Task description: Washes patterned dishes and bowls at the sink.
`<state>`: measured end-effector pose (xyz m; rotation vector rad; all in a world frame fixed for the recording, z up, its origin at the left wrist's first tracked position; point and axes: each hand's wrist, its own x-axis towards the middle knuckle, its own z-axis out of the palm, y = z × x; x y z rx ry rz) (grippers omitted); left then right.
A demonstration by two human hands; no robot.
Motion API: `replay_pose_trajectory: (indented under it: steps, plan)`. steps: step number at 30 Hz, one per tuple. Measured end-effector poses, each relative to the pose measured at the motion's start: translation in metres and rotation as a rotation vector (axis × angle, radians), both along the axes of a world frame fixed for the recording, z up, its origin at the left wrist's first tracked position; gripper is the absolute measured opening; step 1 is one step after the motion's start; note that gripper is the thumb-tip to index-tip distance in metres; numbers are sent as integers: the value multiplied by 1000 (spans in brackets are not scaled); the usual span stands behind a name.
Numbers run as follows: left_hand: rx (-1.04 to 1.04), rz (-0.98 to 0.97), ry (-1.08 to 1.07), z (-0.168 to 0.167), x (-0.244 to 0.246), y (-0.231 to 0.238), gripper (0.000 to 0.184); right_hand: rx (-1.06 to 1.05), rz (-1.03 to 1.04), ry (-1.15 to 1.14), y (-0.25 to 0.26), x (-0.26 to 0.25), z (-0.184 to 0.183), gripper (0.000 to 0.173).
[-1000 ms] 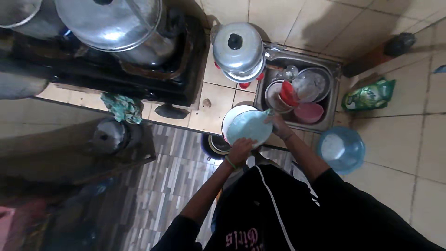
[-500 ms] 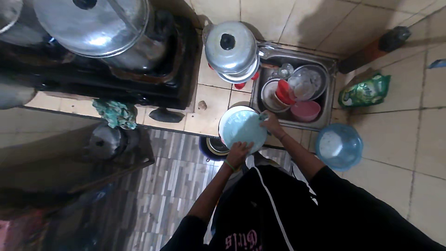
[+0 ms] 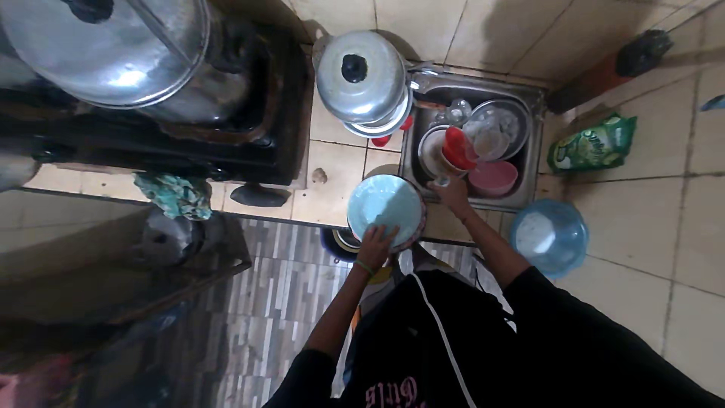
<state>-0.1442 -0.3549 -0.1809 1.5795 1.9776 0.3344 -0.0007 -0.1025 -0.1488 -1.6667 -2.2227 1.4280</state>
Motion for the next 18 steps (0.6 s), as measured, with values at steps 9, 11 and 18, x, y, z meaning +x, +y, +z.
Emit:
replay_pose_trajectory:
  steps: [9,11,18]
  plan:
    - [68,327,-425,59,51,125,41,125,179,-389,57,2,-25,52]
    - [-24,460,-532,55,59,175,44,178,237,-389,59,1,-29,54]
    - [-591,785,-509,7,48,290,46,209,303,-359,62,1,-37,62]
